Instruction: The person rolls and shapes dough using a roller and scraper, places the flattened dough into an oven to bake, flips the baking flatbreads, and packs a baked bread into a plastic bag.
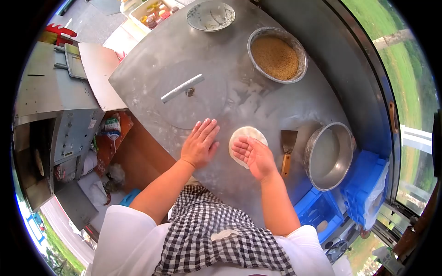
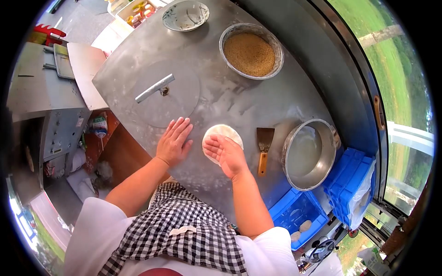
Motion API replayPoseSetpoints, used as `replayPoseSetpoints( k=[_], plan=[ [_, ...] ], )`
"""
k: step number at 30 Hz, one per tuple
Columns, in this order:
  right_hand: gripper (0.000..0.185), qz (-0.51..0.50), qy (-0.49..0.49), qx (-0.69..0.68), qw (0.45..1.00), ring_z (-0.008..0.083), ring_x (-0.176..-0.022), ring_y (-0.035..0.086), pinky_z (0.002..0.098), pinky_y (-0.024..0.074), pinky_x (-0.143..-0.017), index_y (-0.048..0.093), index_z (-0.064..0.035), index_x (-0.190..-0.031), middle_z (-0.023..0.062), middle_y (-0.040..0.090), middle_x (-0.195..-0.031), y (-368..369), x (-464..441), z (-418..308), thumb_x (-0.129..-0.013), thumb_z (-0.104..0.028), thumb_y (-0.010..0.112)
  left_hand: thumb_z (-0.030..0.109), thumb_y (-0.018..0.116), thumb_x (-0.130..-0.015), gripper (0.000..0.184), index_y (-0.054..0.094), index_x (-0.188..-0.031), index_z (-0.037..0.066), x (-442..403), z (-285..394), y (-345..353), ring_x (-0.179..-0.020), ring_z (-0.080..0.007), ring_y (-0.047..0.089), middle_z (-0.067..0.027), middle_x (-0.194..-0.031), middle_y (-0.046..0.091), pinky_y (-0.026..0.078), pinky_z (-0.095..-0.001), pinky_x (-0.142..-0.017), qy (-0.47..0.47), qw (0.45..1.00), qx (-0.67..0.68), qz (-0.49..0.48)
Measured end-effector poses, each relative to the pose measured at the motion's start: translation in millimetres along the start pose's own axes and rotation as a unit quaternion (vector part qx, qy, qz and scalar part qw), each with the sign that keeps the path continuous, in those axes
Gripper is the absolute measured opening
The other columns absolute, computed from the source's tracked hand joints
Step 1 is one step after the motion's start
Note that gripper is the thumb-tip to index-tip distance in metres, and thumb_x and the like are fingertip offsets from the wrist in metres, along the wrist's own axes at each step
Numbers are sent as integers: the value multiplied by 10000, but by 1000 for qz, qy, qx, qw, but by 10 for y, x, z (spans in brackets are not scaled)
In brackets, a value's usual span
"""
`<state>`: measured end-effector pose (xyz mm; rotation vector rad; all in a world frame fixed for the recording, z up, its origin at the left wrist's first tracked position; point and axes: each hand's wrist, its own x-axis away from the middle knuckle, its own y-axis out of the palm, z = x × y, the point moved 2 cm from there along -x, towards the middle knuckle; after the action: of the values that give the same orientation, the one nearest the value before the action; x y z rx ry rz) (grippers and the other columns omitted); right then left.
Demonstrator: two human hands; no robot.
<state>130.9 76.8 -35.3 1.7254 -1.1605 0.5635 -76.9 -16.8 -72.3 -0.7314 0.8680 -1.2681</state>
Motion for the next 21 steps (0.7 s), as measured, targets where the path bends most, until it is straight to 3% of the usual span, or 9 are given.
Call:
replayPoseSetpoints(
  k=[6,11,14,17,20,21],
  plan=[
    [349,-91,-200,-20,975,316,-1095,701,456,559,-993,623,40,-1251,187,718,-1167,269,-276,-1301,-1083,-246,513,204,696,-911,540,589,-1421,62,-13,-32,33,-1478,-312,447,-118,-1550,526,325,-487,-1241,-5,1000,-4,-18],
    [345,-20,-288,-41,956,289,-1102,676,448,553,-1002,610,7,-1238,146,690,-1162,354,-1161,-2384,-1080,-293,547,208,692,-913,537,592,-1422,70,-14,-38,31,-1480,-299,448,-105,-1555,525,322,-480,-1246,-7,1000,-8,-19],
    [364,-4,-255,-95,962,285,-1095,669,440,546,-998,583,4,-1259,144,677,-1164,220,-1783,-2734,-1070,-307,565,210,697,-907,538,601,-1418,76,-8,-47,56,-1476,-295,455,-102,-1554,528,328,-479,-1244,-9,1000,-9,-21],
    [357,126,-227,-99,961,281,-1081,665,431,541,-986,572,-6,-1243,132,670,-1148,-96,-2417,-2829,-1060,-312,582,212,691,-918,541,587,-1432,77,-6,-57,57,-1484,-290,443,-98,-1563,517,316,-474,-1256,-13,1000,-13,-26],
    [348,134,-227,-89,961,276,-1070,662,421,532,-981,578,-10,-1227,120,671,-1135,-4,-2286,-2827,-1056,-313,585,214,683,-929,541,577,-1442,77,-8,-57,50,-1491,-284,432,-100,-1572,505,307,-473,-1264,-18,1000,2,-24],
    [318,73,-246,-85,963,265,-1072,663,418,536,-987,597,-7,-1216,116,679,-1127,49,-2134,-2786,-1064,-286,578,215,682,-932,541,575,-1443,76,2,-45,44,-1492,-282,431,-103,-1574,503,306,-473,-1265,-23,999,8,-22]
  ],
)
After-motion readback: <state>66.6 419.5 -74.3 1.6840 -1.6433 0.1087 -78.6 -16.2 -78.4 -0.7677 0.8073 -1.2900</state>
